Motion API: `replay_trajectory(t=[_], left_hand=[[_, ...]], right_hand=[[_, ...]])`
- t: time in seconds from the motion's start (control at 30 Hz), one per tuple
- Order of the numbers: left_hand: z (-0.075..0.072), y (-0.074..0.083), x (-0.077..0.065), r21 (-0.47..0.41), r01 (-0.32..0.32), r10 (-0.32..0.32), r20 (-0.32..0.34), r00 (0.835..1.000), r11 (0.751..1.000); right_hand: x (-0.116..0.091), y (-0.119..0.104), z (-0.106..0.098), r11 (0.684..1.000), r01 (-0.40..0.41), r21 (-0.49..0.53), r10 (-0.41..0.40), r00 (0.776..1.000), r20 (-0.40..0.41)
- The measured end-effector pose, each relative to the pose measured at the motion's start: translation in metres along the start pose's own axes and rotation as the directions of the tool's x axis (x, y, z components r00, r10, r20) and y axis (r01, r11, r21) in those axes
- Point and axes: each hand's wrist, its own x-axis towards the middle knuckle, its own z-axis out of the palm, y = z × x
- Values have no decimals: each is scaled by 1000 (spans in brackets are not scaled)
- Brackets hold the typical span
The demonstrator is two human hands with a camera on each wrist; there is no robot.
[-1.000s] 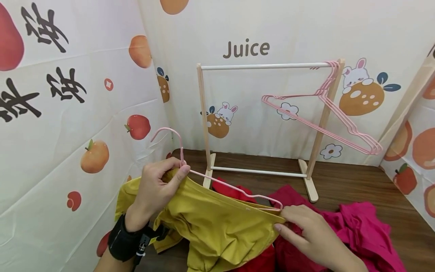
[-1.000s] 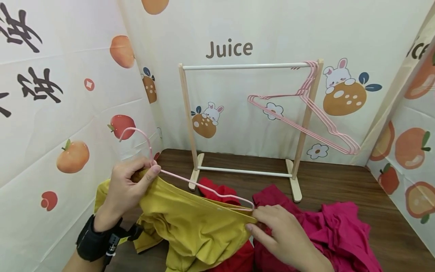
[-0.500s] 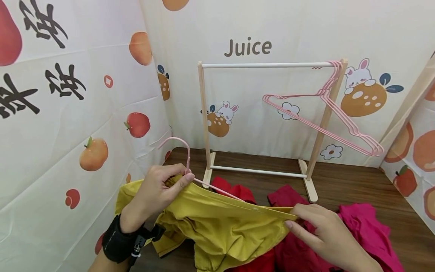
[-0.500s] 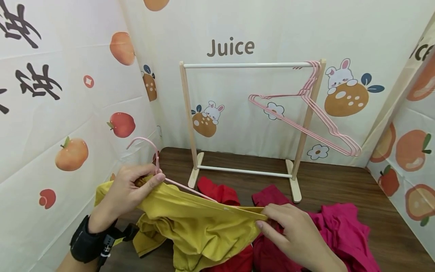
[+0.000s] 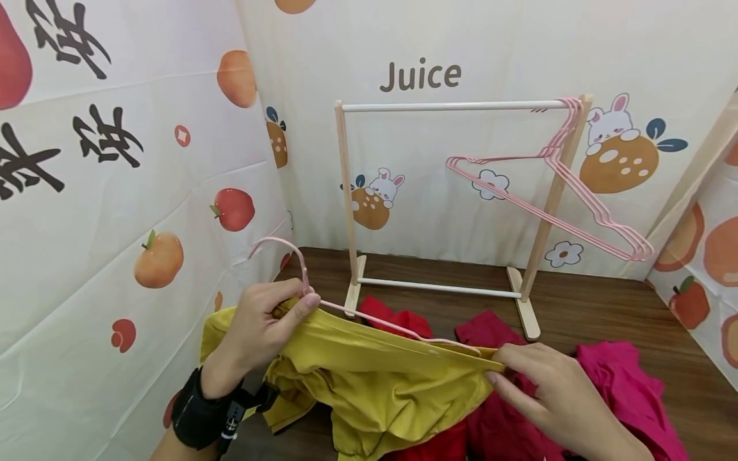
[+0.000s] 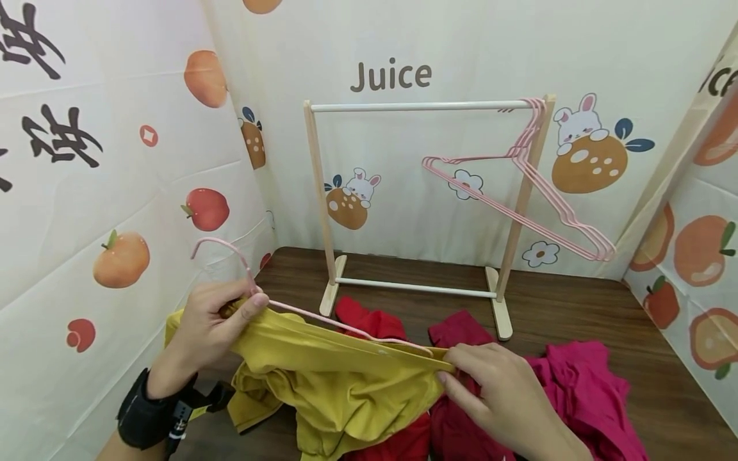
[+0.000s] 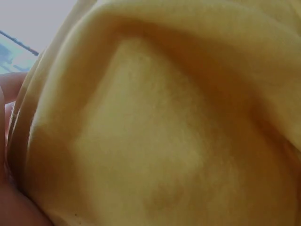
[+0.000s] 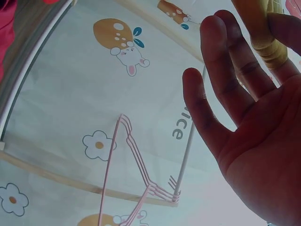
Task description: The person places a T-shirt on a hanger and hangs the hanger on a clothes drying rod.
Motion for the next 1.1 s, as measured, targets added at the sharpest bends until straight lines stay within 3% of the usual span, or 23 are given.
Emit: replay_trajectory(t=[0.13,0.3,0.6,0.83,1.1], left_hand=[[0,0,-1,-13,-25,25,-17,1000,1000],[0,0,-3,2,-22,22,48,999,1000],[2,1,-6,19,1,-4,162,987,1000],[8,0,-12,89,-18,0,206,978,996],[13,6,-15,106,13,-39,245,969,994]], right_hand=[[1,0,2,1000,27,2,-27,999,-31],[2,0,2,1000,27,1,-27,998,-51],[4,-1,-2,1000,-25,-12,25,1000,-7],[10,-4,-2,1000,-29,-2,29,1000,-6],[19,-10,1,999,-16,44,17,1000,-16]])
